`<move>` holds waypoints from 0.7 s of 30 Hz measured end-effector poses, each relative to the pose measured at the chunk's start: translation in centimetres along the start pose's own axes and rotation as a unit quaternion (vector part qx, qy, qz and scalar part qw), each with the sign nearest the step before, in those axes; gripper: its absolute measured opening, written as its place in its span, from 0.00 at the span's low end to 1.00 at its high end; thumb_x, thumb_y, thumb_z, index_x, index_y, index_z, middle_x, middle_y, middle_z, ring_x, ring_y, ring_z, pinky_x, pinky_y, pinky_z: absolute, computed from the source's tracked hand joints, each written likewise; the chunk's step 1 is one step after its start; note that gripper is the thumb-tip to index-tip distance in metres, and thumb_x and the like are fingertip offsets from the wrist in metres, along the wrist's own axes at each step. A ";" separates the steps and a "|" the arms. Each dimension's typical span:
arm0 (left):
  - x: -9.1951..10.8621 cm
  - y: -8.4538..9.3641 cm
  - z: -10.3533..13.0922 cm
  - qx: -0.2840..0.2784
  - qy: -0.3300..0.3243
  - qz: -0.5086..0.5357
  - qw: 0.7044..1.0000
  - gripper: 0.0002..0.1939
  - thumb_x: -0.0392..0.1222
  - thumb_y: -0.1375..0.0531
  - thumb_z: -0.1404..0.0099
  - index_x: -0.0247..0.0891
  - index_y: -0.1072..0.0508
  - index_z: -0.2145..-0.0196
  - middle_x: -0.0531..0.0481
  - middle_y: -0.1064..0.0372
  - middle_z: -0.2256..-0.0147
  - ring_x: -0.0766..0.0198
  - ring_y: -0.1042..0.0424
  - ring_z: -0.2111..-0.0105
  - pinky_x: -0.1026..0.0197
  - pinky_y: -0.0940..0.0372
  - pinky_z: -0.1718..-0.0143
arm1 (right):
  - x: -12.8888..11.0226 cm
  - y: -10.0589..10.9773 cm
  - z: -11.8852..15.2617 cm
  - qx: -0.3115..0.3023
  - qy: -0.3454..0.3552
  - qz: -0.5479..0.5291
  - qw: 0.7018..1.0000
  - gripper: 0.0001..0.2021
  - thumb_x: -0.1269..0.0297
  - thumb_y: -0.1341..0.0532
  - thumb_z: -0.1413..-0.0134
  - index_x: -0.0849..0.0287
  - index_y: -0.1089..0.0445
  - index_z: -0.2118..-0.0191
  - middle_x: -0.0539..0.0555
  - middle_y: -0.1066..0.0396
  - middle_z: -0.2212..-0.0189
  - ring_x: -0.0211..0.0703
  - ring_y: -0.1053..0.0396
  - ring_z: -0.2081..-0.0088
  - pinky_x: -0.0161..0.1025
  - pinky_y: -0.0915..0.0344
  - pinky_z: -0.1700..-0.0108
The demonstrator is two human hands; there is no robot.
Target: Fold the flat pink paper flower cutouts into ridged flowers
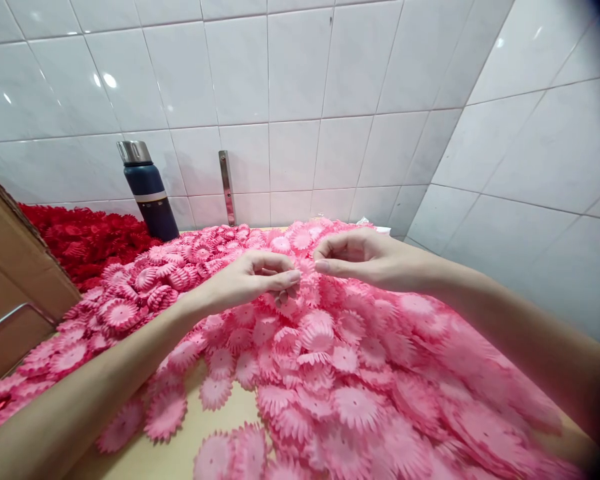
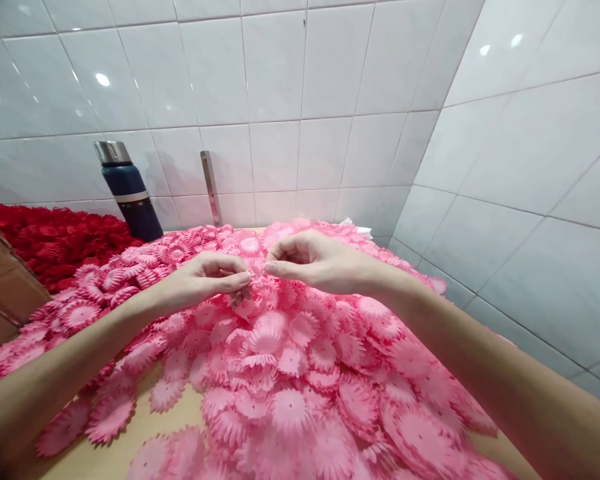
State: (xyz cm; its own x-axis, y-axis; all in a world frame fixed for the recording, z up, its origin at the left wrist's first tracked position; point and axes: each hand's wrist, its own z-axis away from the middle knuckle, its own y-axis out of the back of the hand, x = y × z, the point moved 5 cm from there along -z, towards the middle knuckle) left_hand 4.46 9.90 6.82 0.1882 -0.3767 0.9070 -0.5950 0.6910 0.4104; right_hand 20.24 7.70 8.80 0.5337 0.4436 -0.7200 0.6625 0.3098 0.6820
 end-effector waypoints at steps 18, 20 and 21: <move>-0.1 0.6 0.2 0.006 0.015 -0.033 0.999 0.11 0.44 0.42 0.37 0.34 0.30 0.72 0.52 0.32 0.75 0.69 0.32 0.74 0.65 0.37 0.69 | -0.7 1.1 0.4 0.087 0.016 0.055 0.995 0.14 0.51 0.38 0.50 0.59 0.30 0.72 0.49 0.36 0.77 0.35 0.41 0.76 0.34 0.45 0.75; -0.2 0.4 0.2 -0.009 0.019 -0.026 0.999 0.10 0.44 0.42 0.37 0.34 0.29 0.71 0.52 0.31 0.74 0.68 0.31 0.73 0.65 0.37 0.69 | -1.5 0.0 0.2 0.058 0.033 0.072 0.995 0.14 0.51 0.37 0.51 0.59 0.29 0.71 0.49 0.35 0.77 0.35 0.40 0.75 0.34 0.45 0.76; -0.2 0.3 0.2 -0.015 0.019 -0.023 0.999 0.10 0.44 0.41 0.38 0.34 0.29 0.71 0.52 0.31 0.74 0.68 0.31 0.73 0.65 0.36 0.70 | -1.7 -0.3 0.2 0.052 0.035 0.079 0.995 0.14 0.52 0.37 0.50 0.60 0.29 0.71 0.50 0.34 0.77 0.35 0.40 0.75 0.34 0.45 0.76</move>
State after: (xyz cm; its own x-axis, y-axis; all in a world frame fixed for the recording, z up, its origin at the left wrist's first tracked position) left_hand 4.12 10.05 6.71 0.2441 -0.3859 0.8897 -0.5608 0.6923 0.4542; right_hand 19.24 6.72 9.78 0.6000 0.5378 -0.5922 0.6263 0.1447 0.7660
